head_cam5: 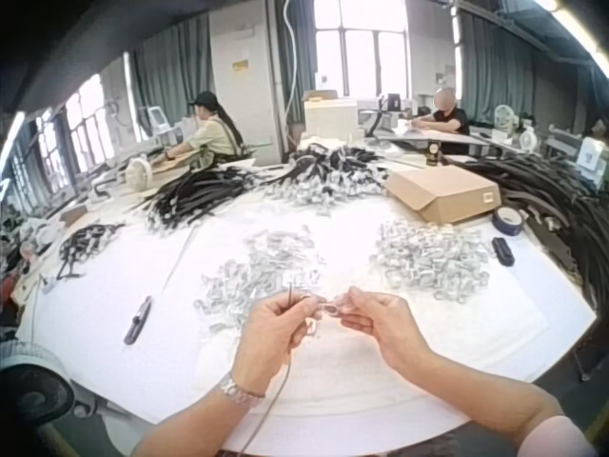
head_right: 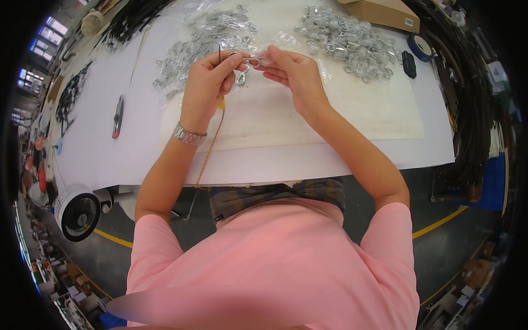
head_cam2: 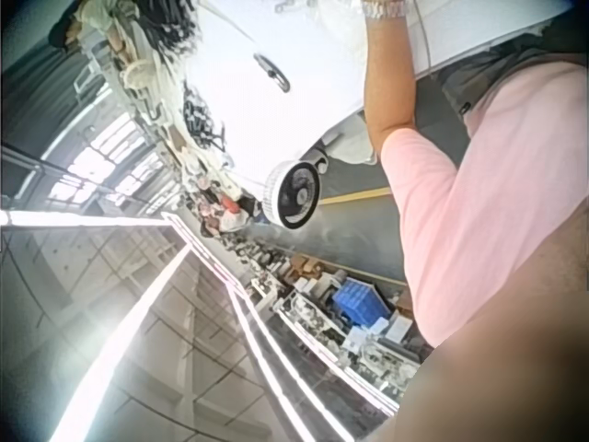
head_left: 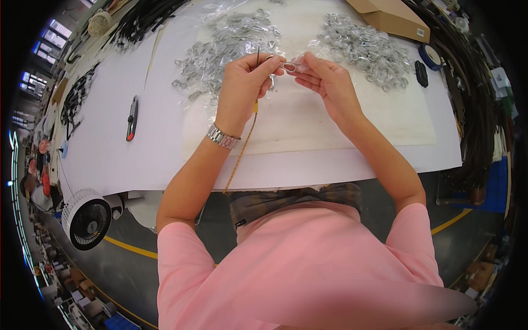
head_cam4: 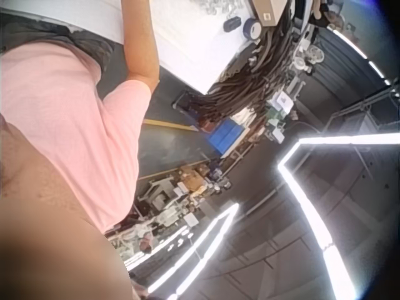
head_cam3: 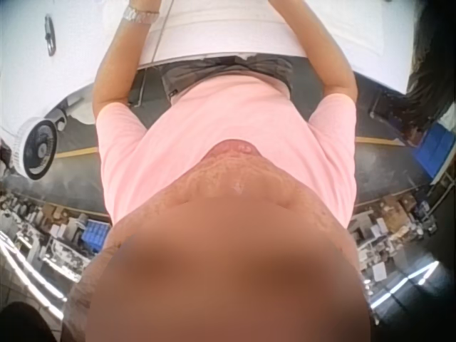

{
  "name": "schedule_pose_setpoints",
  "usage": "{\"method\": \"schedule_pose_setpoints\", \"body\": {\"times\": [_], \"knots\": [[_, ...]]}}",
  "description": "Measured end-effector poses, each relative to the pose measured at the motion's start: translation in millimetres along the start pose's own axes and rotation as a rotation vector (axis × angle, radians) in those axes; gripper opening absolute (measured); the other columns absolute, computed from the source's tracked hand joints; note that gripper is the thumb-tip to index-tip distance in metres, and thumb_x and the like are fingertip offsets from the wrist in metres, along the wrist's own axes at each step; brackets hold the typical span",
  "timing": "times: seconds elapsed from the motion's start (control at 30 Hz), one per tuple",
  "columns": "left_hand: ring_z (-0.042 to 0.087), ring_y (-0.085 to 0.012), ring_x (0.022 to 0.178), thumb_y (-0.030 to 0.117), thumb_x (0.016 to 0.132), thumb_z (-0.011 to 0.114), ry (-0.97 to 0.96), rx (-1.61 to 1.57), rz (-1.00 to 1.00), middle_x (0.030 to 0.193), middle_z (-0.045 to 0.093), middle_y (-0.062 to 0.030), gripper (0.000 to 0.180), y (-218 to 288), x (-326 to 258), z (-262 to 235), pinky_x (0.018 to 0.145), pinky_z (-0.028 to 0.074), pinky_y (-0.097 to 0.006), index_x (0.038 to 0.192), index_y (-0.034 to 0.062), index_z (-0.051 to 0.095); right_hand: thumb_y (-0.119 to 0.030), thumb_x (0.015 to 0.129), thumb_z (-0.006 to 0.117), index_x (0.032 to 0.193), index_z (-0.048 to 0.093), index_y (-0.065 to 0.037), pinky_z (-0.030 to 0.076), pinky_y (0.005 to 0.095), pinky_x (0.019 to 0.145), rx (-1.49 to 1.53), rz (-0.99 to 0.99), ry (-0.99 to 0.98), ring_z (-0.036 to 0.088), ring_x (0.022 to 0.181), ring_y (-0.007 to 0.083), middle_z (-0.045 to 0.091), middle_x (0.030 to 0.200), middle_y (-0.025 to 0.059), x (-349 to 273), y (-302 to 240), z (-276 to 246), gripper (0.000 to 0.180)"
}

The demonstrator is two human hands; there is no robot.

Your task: Manually inserting small metal hooks into individual plastic bags.

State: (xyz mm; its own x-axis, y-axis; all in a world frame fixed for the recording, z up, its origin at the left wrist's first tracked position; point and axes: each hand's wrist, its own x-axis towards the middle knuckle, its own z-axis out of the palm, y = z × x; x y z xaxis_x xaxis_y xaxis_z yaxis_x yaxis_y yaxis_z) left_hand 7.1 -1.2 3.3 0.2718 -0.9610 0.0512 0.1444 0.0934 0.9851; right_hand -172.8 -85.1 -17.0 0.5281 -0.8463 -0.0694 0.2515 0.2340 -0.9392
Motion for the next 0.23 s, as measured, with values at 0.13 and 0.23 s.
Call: {"method": "schedule_pose_setpoints", "body": {"times": [0.13, 0.23], "knots": [[0.042, 0.0002, 0.052, 0.015, 0.099, 0.069, 0.018, 0.032, 0.030, 0.087, 0.075, -0.0038, 0.018, 0.8, -6.2, 0.9, 0.045, 0.028, -0.017, 0.107, 0.0002, 0.076, -0.030, 0.107, 0.060, 0.121, 0.069, 0.003, 0.056, 0.0325, 0.100, 0.018, -0.012, -0.011, 0.073, 0.110, 0.0208, 0.075, 0.118, 0.0139, -6.9, 0.6, 3.3, 0.037], [0.043, -0.0003, 0.052, 0.014, 0.100, 0.068, -0.001, 0.056, 0.066, 0.091, 0.078, -0.0074, 0.021, 0.3, -7.9, 3.1, 0.045, 0.030, -0.018, 0.114, -0.0008, 0.073, -0.026, 0.107, 0.059, 0.126, 0.066, 0.005, 0.056, 0.0329, 0.101, 0.070, -0.017, -0.046, 0.072, 0.112, 0.0224, 0.074, 0.121, 0.0153, -6.3, 1.8, 0.8, 0.038]]}}
